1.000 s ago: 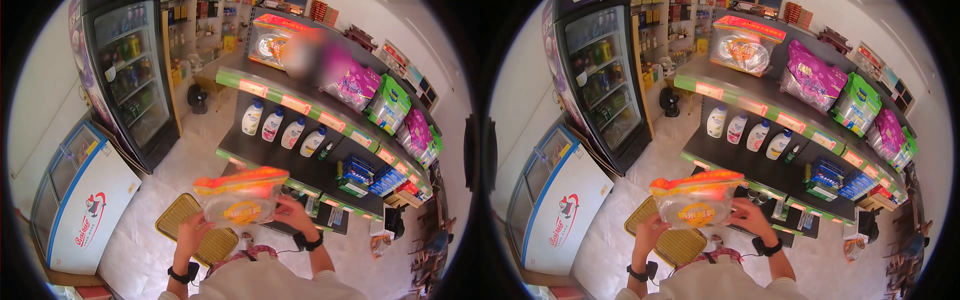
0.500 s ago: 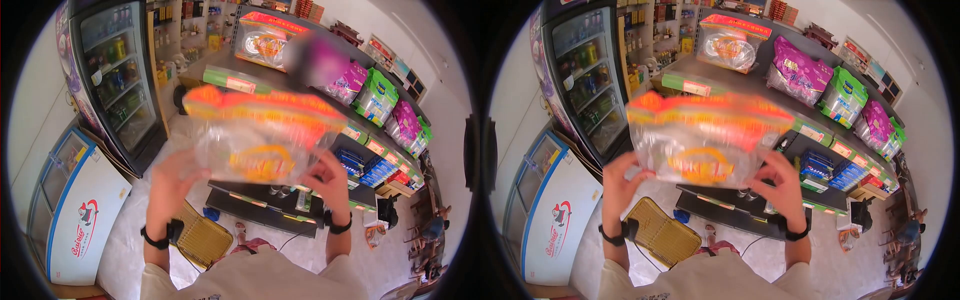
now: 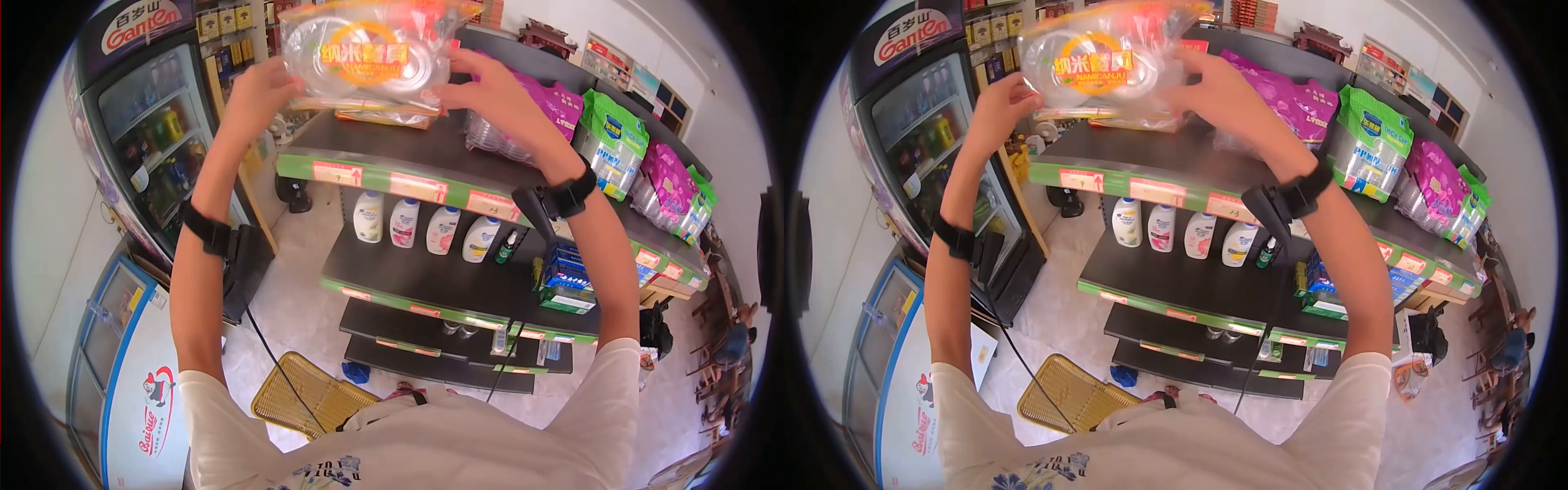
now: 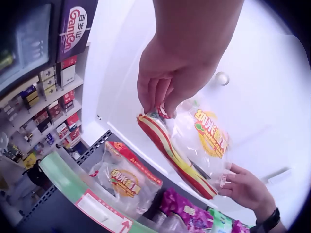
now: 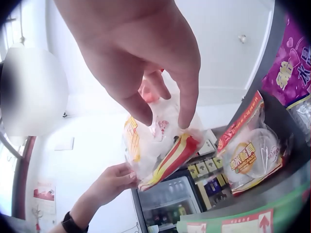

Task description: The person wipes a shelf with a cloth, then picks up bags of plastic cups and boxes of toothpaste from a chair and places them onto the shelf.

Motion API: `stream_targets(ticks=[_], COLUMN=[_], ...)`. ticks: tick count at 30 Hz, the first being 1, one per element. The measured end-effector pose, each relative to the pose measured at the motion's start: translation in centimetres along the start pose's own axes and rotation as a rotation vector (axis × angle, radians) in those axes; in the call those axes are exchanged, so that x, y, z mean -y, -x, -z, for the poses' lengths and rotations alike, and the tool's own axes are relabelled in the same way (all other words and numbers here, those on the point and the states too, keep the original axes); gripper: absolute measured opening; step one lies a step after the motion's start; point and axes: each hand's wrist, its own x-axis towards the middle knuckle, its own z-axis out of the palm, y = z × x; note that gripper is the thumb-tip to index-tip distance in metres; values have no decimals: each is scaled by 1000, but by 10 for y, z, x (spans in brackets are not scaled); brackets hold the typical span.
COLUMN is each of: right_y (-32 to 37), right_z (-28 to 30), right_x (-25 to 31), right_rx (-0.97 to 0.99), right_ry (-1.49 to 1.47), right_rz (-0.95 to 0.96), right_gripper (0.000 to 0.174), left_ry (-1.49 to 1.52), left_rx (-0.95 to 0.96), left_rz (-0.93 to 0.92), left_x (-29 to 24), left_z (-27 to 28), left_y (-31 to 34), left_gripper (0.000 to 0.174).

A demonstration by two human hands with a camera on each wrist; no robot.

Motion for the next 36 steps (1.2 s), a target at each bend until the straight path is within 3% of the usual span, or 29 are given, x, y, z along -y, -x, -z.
stream_targets(ticks=[1, 2, 5, 8, 12, 14, 18, 24, 29, 33, 36], right_y=[-8, -13, -17, -17, -24, -25, -17, -24, -28, -23, 3], right_z=[2, 3, -2, -8, -6, -7, -15, -28, -25, -19, -12], right_x=[-16, -28, -46, -36, -80, -99, -90, -97, -110, -106, -49], right_rx=[58, 117, 139, 92, 155, 165, 124, 108, 87, 156, 19], right_ry=[-60, -121, -184, -142, -237, -320, -330, -105, -221, -278, 86], right_rz=[-46, -91, -182, -244, -306, -331, -300, -237, -319, -328, -340], right_gripper=[73, 76, 80, 82, 82, 82, 80, 83, 88, 90, 82], left_ry=[21, 87, 296, 273, 468, 405, 382, 378, 326, 240, 250], left_rx=[34, 77, 175, 188, 225, 267, 175, 247, 234, 278, 231], left_rz=[-56, 10, 151, 258, 282, 274, 282, 274, 280, 325, 397], left_x=[29, 37, 44, 46, 64, 70, 79, 104, 113, 104, 48], left_z=[-14, -27, -45, -59, -85, -92, -110, -118, -128, -121, -98], left_y=[-12, -13, -15, -18, -25, -29, -32, -38, -37, -35, -16], left_gripper=[30, 28, 24, 24, 21, 21, 24, 29, 31, 48, 59])
